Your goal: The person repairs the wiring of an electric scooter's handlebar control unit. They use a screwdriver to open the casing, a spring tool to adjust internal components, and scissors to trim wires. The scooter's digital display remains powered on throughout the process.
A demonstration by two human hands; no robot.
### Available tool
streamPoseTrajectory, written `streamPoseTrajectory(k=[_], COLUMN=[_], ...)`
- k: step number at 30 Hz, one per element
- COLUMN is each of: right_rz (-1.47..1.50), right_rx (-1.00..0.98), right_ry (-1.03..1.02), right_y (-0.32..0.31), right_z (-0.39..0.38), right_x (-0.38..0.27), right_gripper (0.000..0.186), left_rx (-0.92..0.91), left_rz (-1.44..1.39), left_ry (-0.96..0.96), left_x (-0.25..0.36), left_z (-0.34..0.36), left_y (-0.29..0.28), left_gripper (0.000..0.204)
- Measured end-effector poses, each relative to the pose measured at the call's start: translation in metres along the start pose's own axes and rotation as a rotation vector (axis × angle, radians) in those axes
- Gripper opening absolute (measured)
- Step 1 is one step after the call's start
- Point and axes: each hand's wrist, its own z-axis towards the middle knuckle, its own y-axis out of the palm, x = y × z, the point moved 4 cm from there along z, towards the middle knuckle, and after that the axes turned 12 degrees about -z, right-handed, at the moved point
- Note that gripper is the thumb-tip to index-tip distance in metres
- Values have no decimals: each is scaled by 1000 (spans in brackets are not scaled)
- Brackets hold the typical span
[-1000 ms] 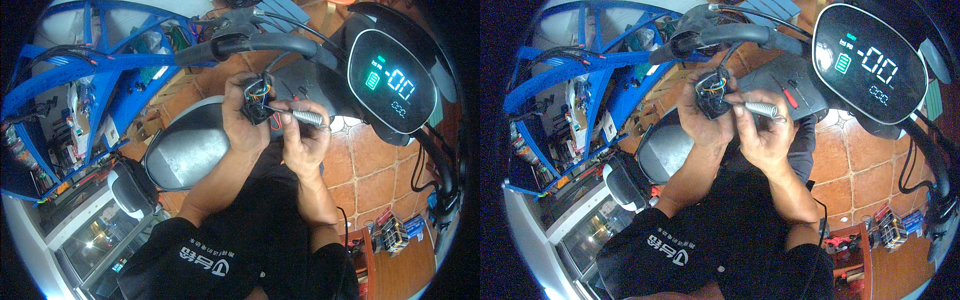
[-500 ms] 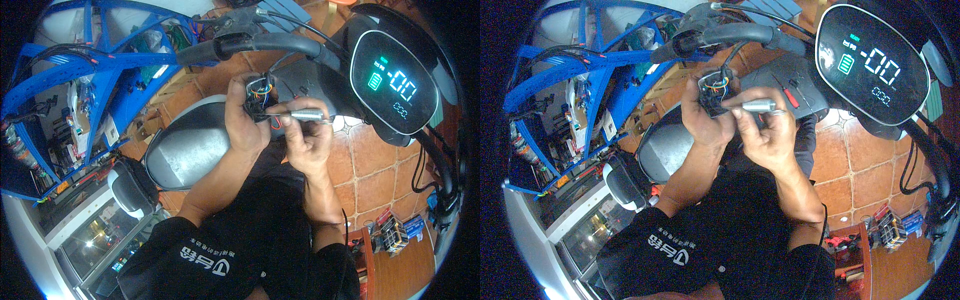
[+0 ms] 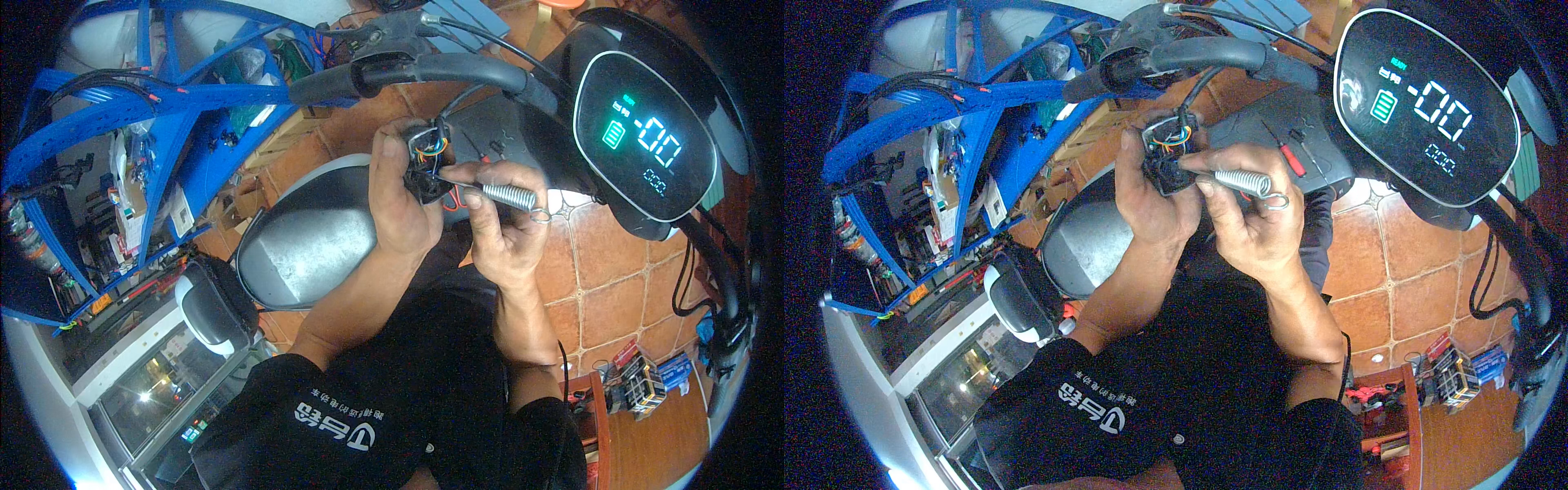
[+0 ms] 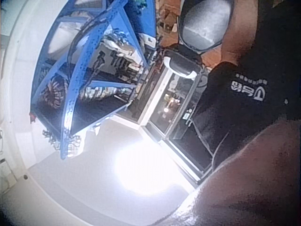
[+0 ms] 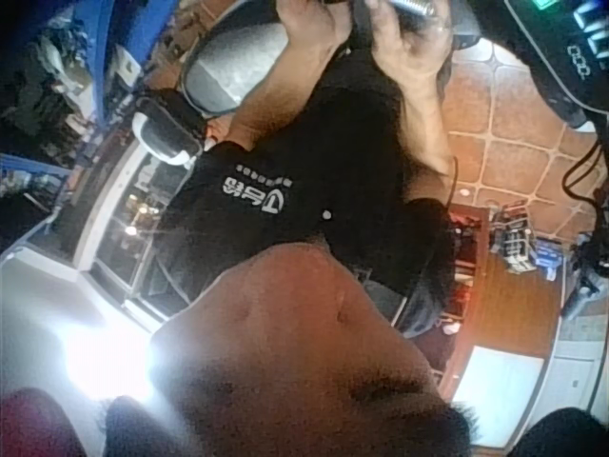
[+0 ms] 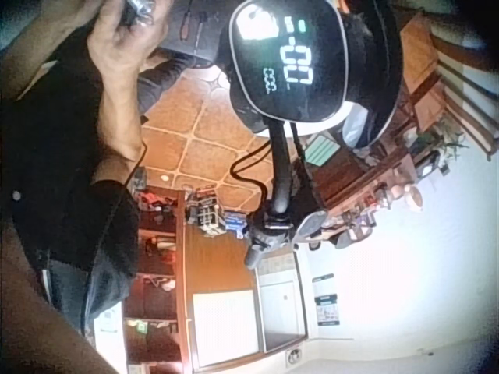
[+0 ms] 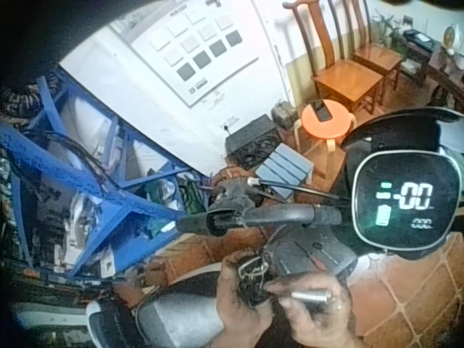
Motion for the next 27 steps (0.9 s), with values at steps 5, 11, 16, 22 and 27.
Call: streamPoseTrajectory(k=[5, 11, 16, 22, 27], right_rz=[-133, -211, -222, -224, -200], right_rx=[-38, -40, -57, 33, 76], right_ry=[-99, -172, -179, -303, -337], right_y=[0, 2, 1, 7, 12], right_z=[3, 7, 6, -1, -7], right_x=[-3, -16, -15, -8, -4], right_gripper=[19, 19, 20, 25, 31], left_rx=[7, 19, 144, 180, 176], left_rz=[38, 90, 168, 125, 115], left_ry=[18, 15, -12, -73, -93], left_x=[1, 3, 5, 5, 5], left_z=[-2, -4, -6, -6, -7], left_y=[2, 3, 20, 19, 19], left_gripper=[44, 47, 41, 45, 48])
